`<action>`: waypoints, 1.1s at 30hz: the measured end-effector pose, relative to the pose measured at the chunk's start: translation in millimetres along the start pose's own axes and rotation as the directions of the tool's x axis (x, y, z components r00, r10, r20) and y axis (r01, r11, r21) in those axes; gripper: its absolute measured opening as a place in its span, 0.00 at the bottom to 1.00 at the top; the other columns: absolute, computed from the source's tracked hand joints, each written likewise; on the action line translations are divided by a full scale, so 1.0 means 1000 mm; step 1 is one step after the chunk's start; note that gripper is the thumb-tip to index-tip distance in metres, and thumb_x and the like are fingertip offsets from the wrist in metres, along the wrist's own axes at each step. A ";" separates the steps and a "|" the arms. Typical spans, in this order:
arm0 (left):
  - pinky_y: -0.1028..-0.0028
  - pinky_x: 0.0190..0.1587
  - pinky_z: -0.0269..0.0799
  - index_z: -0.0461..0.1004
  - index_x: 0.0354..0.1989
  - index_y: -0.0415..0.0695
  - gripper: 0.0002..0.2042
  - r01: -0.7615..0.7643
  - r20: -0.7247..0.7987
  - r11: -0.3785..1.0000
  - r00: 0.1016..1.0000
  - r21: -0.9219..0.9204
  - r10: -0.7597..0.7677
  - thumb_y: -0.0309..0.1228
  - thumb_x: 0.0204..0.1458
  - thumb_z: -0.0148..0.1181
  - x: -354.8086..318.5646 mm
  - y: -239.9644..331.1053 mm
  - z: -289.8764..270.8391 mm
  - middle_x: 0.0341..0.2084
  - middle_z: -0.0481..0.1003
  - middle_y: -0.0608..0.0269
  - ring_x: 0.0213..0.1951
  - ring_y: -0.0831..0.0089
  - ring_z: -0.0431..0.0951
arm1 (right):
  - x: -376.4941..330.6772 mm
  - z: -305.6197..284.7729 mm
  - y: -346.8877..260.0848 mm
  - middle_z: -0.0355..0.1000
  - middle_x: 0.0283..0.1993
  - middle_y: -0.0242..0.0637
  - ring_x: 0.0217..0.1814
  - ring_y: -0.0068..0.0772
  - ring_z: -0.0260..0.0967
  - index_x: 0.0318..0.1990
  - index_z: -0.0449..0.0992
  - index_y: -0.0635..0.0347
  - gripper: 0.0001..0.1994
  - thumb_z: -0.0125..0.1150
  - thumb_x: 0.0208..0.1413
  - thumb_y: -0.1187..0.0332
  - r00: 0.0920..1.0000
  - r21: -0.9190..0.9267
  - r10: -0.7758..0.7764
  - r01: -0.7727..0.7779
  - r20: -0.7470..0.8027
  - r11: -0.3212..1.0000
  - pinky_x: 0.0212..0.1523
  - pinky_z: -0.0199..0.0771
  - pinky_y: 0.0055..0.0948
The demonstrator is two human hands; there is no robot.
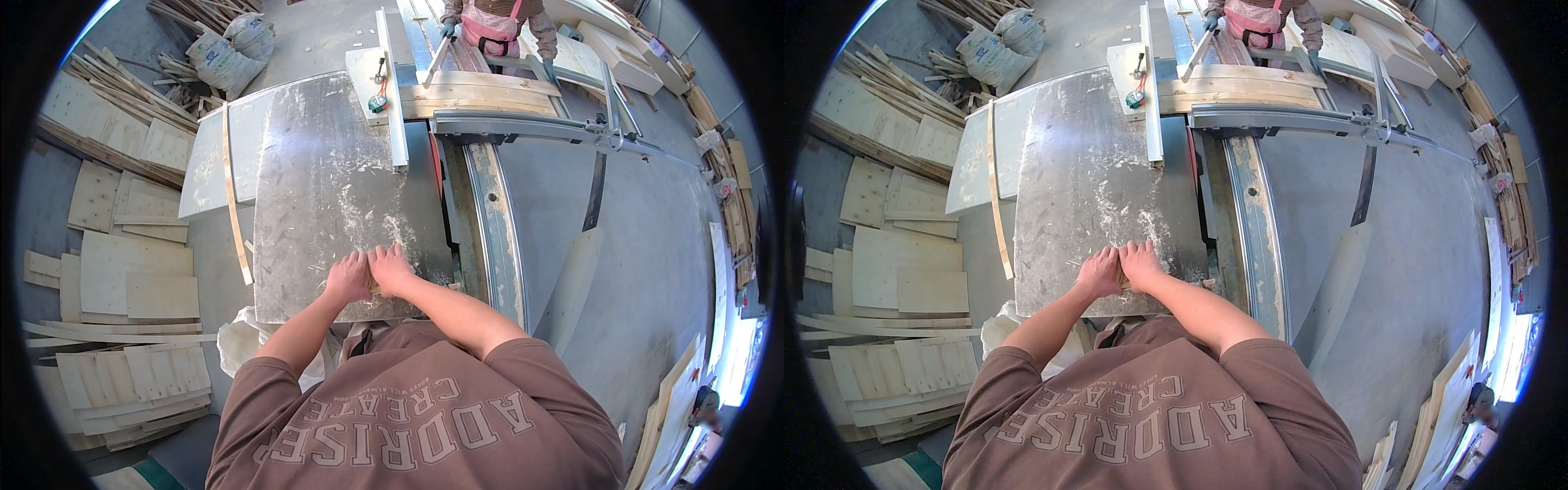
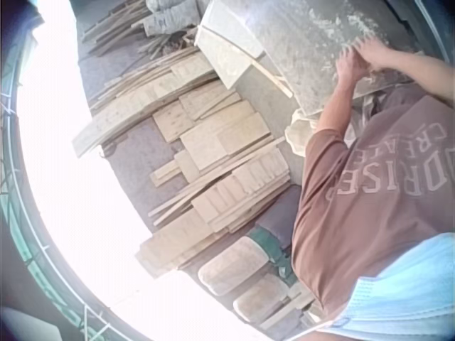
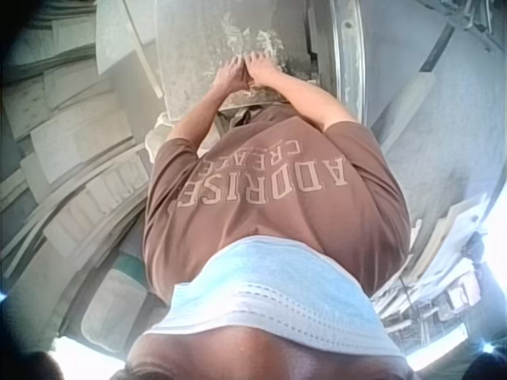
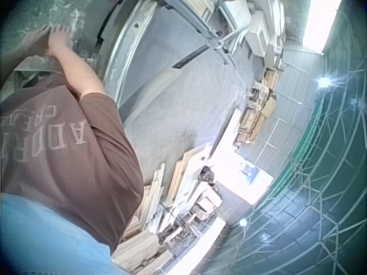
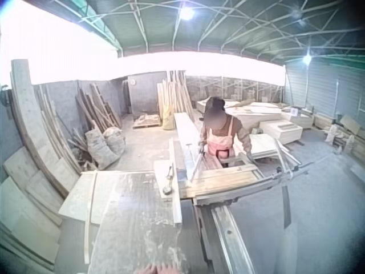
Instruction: The person repeatedly places small wooden blocks onto a table saw and pushes them through the blade to cut them. After each cut, the person collects the resulting pieces and places them into a white bag. Another person is visible in the background operating a separate saw.
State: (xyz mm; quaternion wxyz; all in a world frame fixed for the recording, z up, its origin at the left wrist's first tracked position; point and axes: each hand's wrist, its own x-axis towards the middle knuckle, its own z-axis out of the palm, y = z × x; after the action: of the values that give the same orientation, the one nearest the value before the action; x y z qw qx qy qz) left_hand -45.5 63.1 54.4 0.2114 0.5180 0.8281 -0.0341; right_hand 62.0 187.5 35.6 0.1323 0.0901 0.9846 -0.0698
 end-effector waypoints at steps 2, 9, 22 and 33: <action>0.57 0.61 0.78 0.67 0.59 0.43 0.47 -0.004 -0.008 1.000 1.000 -0.003 0.004 0.46 0.28 0.85 0.000 0.000 0.000 0.53 0.74 0.54 0.60 0.54 0.77 | 0.001 0.002 0.000 0.69 0.60 0.47 0.64 0.48 0.72 0.63 0.66 0.65 0.43 0.82 0.39 0.61 1.000 0.001 0.003 -0.003 -0.007 1.000 0.73 0.59 0.58; 0.57 0.59 0.78 0.67 0.58 0.44 0.46 -0.010 -0.053 1.000 0.999 0.002 0.010 0.44 0.27 0.86 -0.001 0.000 0.004 0.52 0.75 0.55 0.58 0.54 0.78 | 0.002 0.006 0.000 0.69 0.59 0.46 0.64 0.47 0.73 0.64 0.65 0.65 0.43 0.82 0.39 0.62 1.000 0.006 0.015 -0.015 -0.017 1.000 0.72 0.60 0.56; 0.57 0.58 0.78 0.67 0.58 0.44 0.47 -0.001 -0.062 1.000 0.998 0.015 0.001 0.45 0.26 0.87 -0.003 0.001 0.005 0.52 0.75 0.57 0.58 0.56 0.79 | 0.002 -0.004 0.002 0.72 0.57 0.45 0.59 0.45 0.78 0.62 0.67 0.63 0.45 0.85 0.35 0.58 0.999 -0.038 -0.040 0.040 0.013 0.998 0.79 0.55 0.62; 0.57 0.58 0.77 0.67 0.59 0.45 0.48 0.002 -0.062 0.999 0.998 0.042 0.001 0.47 0.26 0.87 -0.001 0.003 0.005 0.52 0.76 0.58 0.58 0.56 0.78 | 0.003 0.006 0.005 0.69 0.58 0.46 0.59 0.49 0.78 0.62 0.66 0.65 0.43 0.84 0.38 0.60 1.000 -0.002 -0.022 0.022 -0.001 1.000 0.70 0.63 0.61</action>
State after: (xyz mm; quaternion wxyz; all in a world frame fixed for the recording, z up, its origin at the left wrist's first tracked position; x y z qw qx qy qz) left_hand -41.0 62.1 50.7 0.1745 0.5229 0.8335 -0.0355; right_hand 61.8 191.7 28.3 0.1314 0.0793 0.9857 -0.0700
